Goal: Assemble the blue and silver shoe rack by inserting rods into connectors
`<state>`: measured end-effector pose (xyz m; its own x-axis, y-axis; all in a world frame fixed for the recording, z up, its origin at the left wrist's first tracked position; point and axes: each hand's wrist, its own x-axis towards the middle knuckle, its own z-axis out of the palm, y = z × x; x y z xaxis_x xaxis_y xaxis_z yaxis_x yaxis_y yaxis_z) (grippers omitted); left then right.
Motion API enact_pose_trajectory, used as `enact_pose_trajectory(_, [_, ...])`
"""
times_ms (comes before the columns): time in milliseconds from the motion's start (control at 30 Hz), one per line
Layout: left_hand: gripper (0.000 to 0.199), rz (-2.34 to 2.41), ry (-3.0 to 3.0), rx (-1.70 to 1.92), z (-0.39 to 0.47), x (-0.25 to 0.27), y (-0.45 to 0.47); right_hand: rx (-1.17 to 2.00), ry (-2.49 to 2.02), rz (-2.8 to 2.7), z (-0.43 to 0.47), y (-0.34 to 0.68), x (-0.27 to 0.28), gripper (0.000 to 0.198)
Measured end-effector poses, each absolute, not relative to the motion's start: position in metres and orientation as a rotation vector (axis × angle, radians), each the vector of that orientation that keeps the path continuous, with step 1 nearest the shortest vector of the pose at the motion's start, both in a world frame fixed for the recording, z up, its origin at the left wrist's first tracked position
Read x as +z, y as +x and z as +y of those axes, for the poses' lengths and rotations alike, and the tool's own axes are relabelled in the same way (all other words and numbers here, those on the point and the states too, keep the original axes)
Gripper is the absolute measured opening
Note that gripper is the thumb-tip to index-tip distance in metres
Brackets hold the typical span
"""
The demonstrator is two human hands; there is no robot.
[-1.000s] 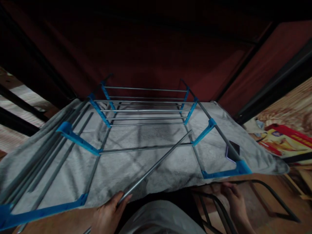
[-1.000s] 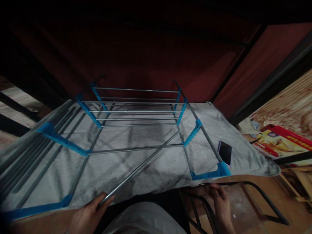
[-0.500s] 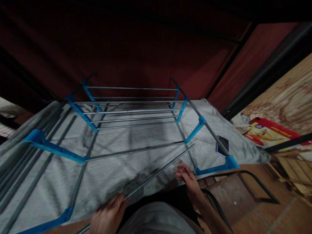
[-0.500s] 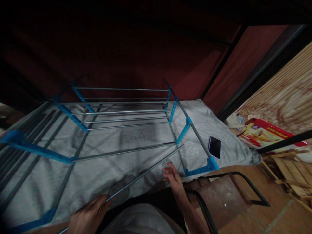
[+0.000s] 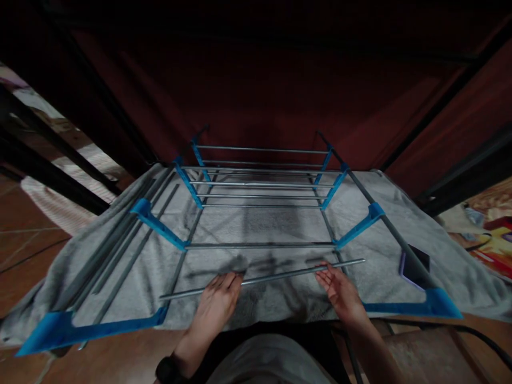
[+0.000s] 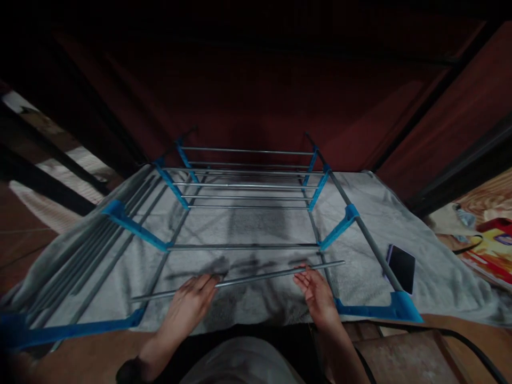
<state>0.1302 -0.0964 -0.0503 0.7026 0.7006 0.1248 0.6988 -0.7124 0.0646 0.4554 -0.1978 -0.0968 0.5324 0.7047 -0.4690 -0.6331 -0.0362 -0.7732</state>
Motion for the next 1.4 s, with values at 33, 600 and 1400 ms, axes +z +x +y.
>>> enact_pose_trajectory(33, [0.034,1.169,2.895,0.201,-0.092,-0.046,0.136,1.083,-1.189,-0.068,-0.197,0.456,-0.100,0.024])
enact_pose_trajectory(600, [0.040,0.988,2.872,0.178,-0.060,-0.040,0.191,1.238,-1.034,-0.202,-0.151,0.424,-0.076,0.026])
enact_pose_trajectory(1400, [0.040,1.029,2.888,0.172,-0.037,-0.043,0.222,0.334,-1.574,-0.315,-0.162,0.526,-0.103,0.047])
